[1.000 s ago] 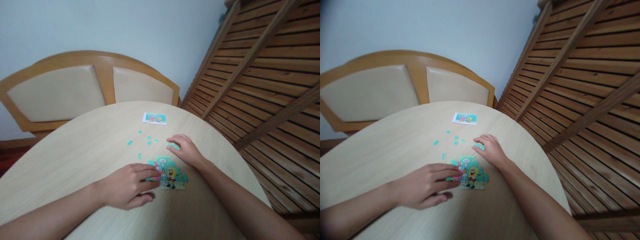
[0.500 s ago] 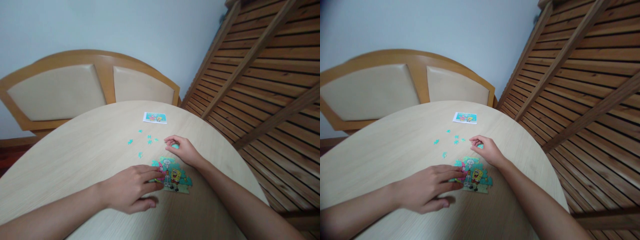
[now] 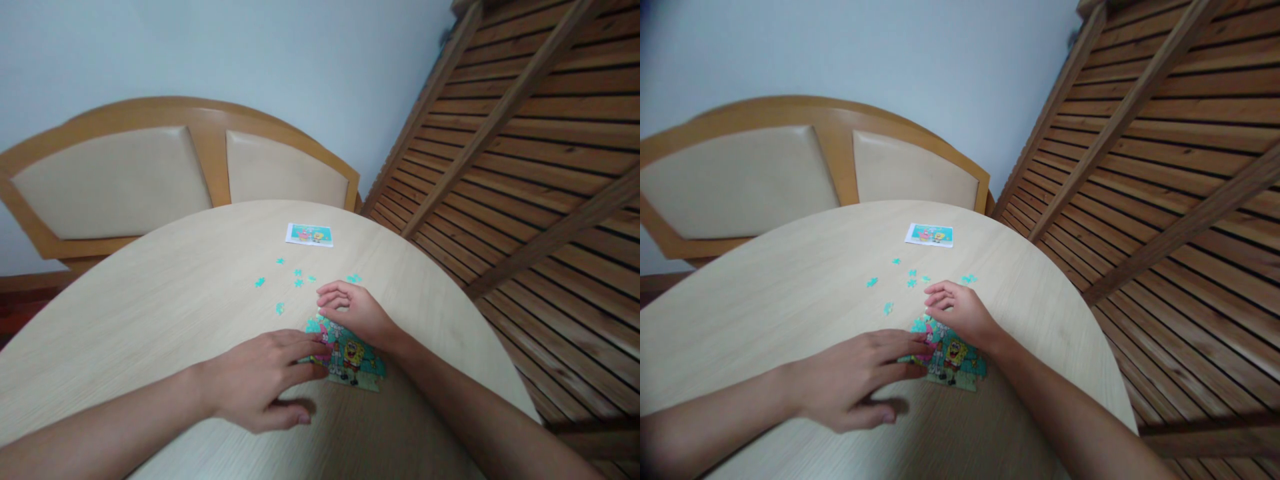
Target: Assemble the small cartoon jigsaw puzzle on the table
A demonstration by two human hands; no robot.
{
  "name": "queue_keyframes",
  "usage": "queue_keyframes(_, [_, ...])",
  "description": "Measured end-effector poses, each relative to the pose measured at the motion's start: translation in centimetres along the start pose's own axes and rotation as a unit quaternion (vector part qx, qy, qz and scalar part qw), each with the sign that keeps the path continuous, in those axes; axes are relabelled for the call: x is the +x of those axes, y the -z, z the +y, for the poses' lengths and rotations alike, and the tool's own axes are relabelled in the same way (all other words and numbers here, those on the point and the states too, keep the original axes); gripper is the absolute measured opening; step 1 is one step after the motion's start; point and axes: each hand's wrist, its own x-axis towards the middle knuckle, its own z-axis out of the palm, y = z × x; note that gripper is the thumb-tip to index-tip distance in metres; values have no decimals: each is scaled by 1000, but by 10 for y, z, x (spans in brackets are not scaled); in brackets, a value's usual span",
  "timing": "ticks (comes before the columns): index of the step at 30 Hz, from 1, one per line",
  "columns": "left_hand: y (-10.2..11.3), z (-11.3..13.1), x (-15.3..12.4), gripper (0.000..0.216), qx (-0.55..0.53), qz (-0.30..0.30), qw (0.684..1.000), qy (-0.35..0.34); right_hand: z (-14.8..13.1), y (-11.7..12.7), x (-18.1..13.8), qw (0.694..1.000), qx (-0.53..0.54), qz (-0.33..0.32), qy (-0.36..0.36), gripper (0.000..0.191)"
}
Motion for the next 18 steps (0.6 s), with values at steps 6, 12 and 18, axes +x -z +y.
queue_keyframes(6, [0,0,0,45,-1,5,1000,-1,-1,0,-1,1000,-18,-13,20,32])
queue_keyframes(12, [0,0,1,44,-9,15,1000,-5,-5,1,-4,996,-74,-14,53,32])
queue_keyframes(18, [0,0,0,42,-5,17,1000,-5,-11,4,-5,984,-158,-1,80,24])
